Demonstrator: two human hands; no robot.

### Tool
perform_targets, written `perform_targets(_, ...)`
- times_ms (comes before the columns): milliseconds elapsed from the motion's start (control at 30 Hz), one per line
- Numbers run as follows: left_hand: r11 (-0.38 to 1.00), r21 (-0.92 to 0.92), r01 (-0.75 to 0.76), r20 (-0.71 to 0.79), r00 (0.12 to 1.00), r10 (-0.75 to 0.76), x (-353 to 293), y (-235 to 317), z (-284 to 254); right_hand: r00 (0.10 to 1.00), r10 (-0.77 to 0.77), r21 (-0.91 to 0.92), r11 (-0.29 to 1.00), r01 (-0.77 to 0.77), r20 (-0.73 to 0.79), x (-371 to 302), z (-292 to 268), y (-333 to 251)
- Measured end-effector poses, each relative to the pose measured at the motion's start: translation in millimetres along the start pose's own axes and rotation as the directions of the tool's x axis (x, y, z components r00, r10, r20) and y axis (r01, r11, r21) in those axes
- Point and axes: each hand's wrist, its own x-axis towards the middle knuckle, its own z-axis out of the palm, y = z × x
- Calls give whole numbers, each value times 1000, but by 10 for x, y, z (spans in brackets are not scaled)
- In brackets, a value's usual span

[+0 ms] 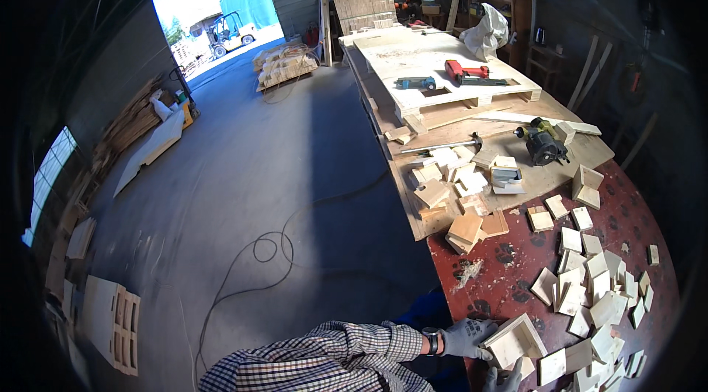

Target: The person assembles small wooden boxes by hand at a workbench. They pick up pre-cut wooden pieces, fit them together to form box shapes, and use a nail gun to fasten the joints. Completed boxes are placed on the table.

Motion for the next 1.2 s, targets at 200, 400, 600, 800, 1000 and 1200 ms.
perform_targets(200, 996, -20, 82, -13, 997, -82, -26, 66, 17, 996, -69, 28, 997, 70, -54, 13, 14, 59)
perform_targets(400, 999, -12, 51, -58, 997, -52, -26, -18, 150, 1000, -11, 45, 999, 12, -25, 10, 69, 141)
perform_targets(600, 997, -48, 66, -18, 998, -67, -26, 41, 46, 991, -86, 99, 991, 96, -98, 14, 96, 105)
perform_targets(800, 997, -32, 74, -33, 997, -75, -41, 73, 16, 999, 26, 55, 998, -25, -27, 6, -50, -156)
perform_targets(1000, 996, -5, 92, -2, 996, -92, -52, 81, 35, 999, 24, 35, 999, -22, -41, 0, 40, -90)
perform_targets(1200, 998, -7, 67, -10, 998, -67, -66, 72, 60, 999, 19, 31, 999, -18, -39, -65, -9, -106)
